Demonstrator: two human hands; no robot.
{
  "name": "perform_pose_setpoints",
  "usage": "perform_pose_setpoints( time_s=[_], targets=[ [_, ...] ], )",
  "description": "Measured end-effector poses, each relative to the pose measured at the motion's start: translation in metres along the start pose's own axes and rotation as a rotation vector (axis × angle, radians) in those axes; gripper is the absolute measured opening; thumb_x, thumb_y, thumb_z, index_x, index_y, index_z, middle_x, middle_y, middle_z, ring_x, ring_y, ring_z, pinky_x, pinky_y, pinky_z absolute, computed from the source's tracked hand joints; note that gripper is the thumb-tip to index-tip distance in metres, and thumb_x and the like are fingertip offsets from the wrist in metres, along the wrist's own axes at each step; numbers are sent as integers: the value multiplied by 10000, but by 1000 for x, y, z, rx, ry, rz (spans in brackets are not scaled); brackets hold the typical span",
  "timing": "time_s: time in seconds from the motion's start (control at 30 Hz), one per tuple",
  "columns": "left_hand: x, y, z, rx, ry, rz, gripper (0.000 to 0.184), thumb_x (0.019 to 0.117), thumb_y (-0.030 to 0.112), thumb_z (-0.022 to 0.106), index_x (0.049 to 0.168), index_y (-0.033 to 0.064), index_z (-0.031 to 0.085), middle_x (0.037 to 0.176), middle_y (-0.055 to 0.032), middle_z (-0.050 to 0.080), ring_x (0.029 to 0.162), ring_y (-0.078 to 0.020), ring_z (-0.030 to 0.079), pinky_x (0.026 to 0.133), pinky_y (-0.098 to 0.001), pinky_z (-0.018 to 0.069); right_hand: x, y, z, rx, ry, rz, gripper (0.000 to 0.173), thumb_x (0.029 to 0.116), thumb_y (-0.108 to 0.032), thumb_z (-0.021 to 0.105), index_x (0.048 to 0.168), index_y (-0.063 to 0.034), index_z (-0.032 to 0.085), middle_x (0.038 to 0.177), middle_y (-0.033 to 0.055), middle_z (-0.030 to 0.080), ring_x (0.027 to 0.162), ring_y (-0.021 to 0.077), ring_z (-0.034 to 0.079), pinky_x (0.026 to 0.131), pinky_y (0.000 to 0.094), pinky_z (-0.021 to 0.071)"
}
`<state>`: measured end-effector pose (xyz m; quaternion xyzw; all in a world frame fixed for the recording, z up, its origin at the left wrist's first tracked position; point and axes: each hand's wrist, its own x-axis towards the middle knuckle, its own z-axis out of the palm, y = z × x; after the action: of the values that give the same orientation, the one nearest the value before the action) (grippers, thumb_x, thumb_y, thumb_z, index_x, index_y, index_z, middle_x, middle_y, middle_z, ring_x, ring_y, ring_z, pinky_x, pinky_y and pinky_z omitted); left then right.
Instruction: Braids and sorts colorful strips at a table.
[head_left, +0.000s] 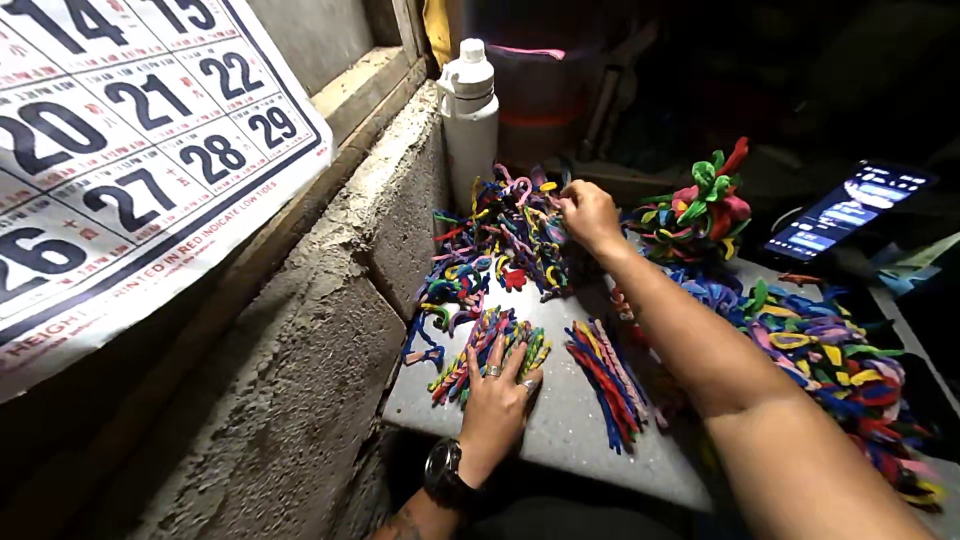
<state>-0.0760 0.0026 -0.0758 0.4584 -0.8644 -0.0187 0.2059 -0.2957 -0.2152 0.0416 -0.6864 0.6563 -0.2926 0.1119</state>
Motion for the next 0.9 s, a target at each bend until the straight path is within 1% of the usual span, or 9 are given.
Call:
perform_pose_setpoints(
  time_s=[0.1,0.27,0.33,0.4,0.47,0.57,0.73,0.8,0.9],
  targets=[
    [0,1,0,-7,26,13,275,1011,280,576,1224,311,747,1492,-77,571,1431,-421,449,1088,-816,232,10,30,0,-3,1,163,348,1020,-218,613,1258,33,642,1290,281,597,1197,456,594,995,632,473],
    [-1,-1,-10,-137,140,46,276,987,318,608,1220,304,755,1447,-83,609,1394,-421,496,1086,-822,223,7,45,-9,228,109,134,261,1016,-166,621,1178,26,691,1221,241,644,1172,362,614,1033,528,466],
    [-1,-1,-15,-264,232,45,246,997,306,612,1178,266,774,1379,-79,658,1363,-371,542,1126,-747,273,0,43,-16,392,171,93,265,1033,-165,588,1197,32,653,1148,201,678,1033,270,661,941,455,516],
    [4,1,-25,-496,277,1,245,1018,270,604,1159,166,775,1319,-91,684,1315,-265,586,1148,-531,401,-25,29,-24,550,162,26,244,1052,-167,546,1200,19,603,1022,115,686,856,139,653,805,341,548],
    [16,6,-38,-804,266,-78,262,1032,191,585,1170,35,744,1252,-110,695,1209,-154,635,1064,-335,506,-67,8,-31,629,56,-69,244,1056,-149,511,1212,30,571,970,93,682,780,107,633,723,308,544],
    [40,9,-51,-1062,190,-245,308,1052,154,525,1249,-31,673,1201,-112,704,1111,-114,669,1004,-309,540,-130,-7,-23,644,-68,-168,181,1043,-111,541,1159,14,601,933,80,694,729,105,652,676,296,576],
    [75,-6,-50,-1392,35,-559,391,1112,232,405,1429,27,510,1182,-75,705,968,-133,708,860,-308,586,-191,-1,-4,682,-107,-156,153,1008,-88,588,1077,26,664,922,40,716,778,42,673,741,232,584],
    [74,-7,-51,-1458,48,-546,351,1107,192,416,1394,39,550,1095,-51,716,909,-109,703,823,-280,588,-209,8,0,667,-108,-192,167,1008,-104,597,1058,29,684,939,33,713,821,11,670,778,196,578],
    [70,-2,-52,-1465,100,-514,220,1067,95,498,1174,22,675,902,-3,722,772,-61,677,734,-228,578,-226,19,1,614,-119,-234,182,1006,-120,600,1049,31,692,951,44,701,830,-20,642,784,150,547]
  ],
)
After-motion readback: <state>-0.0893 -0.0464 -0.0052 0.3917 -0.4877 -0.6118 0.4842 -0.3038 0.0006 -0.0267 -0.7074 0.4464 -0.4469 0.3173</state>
